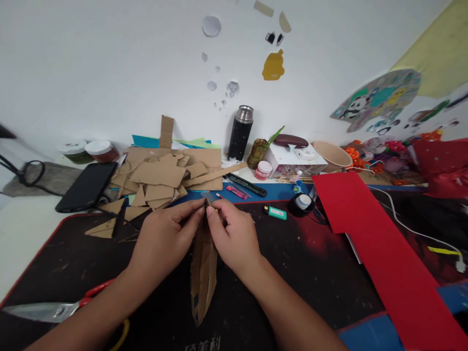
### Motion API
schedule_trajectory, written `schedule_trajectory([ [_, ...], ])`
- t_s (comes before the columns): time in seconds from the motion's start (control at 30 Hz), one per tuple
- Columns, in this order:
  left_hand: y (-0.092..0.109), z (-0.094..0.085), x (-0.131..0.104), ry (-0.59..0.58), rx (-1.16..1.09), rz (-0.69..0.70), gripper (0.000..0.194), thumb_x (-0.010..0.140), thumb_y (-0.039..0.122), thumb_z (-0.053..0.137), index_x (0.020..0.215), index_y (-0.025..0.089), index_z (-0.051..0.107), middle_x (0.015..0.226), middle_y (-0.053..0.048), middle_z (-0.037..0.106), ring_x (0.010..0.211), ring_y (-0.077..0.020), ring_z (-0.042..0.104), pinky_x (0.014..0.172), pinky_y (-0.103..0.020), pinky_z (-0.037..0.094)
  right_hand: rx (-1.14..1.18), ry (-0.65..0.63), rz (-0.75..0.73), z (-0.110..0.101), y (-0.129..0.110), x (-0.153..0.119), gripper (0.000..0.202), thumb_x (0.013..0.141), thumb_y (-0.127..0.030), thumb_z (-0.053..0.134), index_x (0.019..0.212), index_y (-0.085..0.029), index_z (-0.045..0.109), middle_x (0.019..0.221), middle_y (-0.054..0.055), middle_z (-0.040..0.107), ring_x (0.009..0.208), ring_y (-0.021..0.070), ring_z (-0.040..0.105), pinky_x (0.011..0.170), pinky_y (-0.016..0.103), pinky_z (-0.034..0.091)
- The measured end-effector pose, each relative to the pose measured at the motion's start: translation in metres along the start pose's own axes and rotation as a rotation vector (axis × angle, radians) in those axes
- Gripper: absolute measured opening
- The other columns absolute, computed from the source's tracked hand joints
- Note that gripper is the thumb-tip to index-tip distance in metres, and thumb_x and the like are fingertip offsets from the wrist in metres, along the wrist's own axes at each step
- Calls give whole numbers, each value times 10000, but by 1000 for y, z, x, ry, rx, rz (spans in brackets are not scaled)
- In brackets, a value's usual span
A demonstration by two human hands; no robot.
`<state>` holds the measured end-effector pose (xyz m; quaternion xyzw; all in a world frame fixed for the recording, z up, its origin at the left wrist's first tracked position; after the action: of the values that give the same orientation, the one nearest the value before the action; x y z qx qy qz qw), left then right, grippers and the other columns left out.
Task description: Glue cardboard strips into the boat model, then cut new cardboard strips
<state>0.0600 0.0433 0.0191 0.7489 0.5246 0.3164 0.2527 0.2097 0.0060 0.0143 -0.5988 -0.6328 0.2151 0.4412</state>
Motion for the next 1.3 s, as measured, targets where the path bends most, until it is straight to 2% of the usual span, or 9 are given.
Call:
schedule_trajectory([
  [0.4, -1, 1, -1, -5, -54, -17, 409, 973, 454, 581, 1170, 260, 883, 1157, -39, 865, 1096, -335, 832, 953, -425, 655, 6, -9, 27, 2, 0, -2, 264, 1064, -361, 533, 977, -217, 736, 711, -3, 680, 643, 185, 652, 637, 280, 408],
  [0.93, -2, 4, 1, -23, -99, 3, 365, 971, 432, 578, 1113, 301, 887, 1132, -6, 874, 1063, -308, 838, 958, -420, 645, -11, -3, 29, 6, 3, -2, 267, 1063, -360, 531, 928, -225, 718, 696, -10, 664, 620, 181, 617, 614, 278, 398],
  [1.3, 0, 3, 0, 0, -62, 45, 371, 989, 401, 550, 1108, 295, 884, 1124, -33, 877, 1039, -315, 841, 938, -429, 653, 1, -8, 28, 6, 2, -3, 263, 1067, -357, 525, 946, -227, 719, 739, -2, 690, 648, 183, 641, 631, 269, 427],
])
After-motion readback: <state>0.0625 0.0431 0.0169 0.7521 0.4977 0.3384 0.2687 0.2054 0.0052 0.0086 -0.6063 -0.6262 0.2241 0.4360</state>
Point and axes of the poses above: each hand's wrist, its own x-axis towards the middle knuckle, its own z-axis out of the palm, y = z × x, the point moved 10 cm from there along x, towards the middle knuckle
